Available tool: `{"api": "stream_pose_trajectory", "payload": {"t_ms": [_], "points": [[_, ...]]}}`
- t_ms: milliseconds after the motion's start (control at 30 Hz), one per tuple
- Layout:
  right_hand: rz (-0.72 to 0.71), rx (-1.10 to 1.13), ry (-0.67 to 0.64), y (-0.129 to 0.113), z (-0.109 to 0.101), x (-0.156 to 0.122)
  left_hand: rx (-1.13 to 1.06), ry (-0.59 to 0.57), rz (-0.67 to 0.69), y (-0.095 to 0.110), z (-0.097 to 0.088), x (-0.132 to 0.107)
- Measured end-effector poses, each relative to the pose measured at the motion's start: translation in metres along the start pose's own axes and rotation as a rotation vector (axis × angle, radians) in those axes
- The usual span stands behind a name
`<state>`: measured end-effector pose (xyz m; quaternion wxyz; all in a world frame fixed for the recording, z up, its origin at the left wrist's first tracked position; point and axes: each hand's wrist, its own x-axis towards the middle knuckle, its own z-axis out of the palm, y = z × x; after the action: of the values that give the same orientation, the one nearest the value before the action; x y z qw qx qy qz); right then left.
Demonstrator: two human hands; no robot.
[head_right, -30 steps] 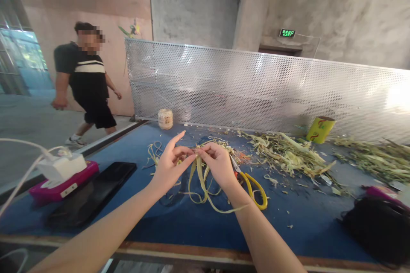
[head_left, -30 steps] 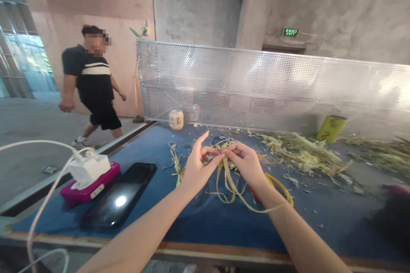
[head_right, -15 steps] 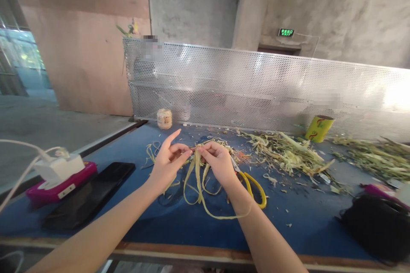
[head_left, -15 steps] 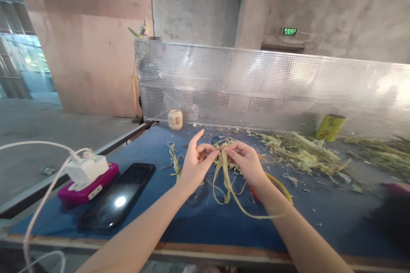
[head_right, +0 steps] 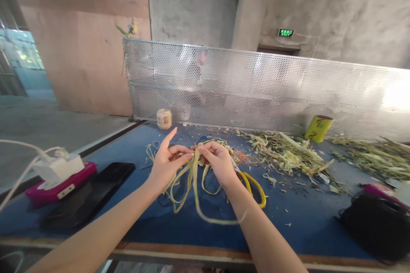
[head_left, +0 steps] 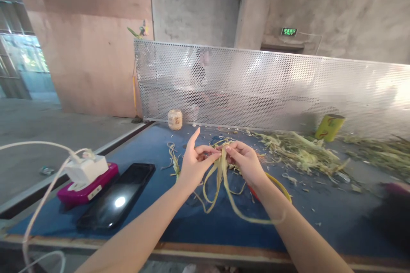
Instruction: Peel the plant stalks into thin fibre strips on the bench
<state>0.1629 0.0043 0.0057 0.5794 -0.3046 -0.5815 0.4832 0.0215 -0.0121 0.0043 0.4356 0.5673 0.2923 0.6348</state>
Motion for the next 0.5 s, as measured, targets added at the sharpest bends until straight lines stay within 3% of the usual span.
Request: {"api": "stream_pose_trajectory", "payload": {"t_ms": [167,333,500], "points": [[-0.024,0.084,0.079,0.002,-0.004,0.004,-0.009,-0.093,-0.065,0.005,0.001,0.000],[-0.076,0.127,0.330,0.007,-0.027,0.019,-0.038,-0.228,-0.049,0.013,-0.001,-0.004],[-0.116,0.195,0.541,0.010,-0.050,0.029,-0.024,-0.204,0.019,0.033,-0.035,-0.015]]}}
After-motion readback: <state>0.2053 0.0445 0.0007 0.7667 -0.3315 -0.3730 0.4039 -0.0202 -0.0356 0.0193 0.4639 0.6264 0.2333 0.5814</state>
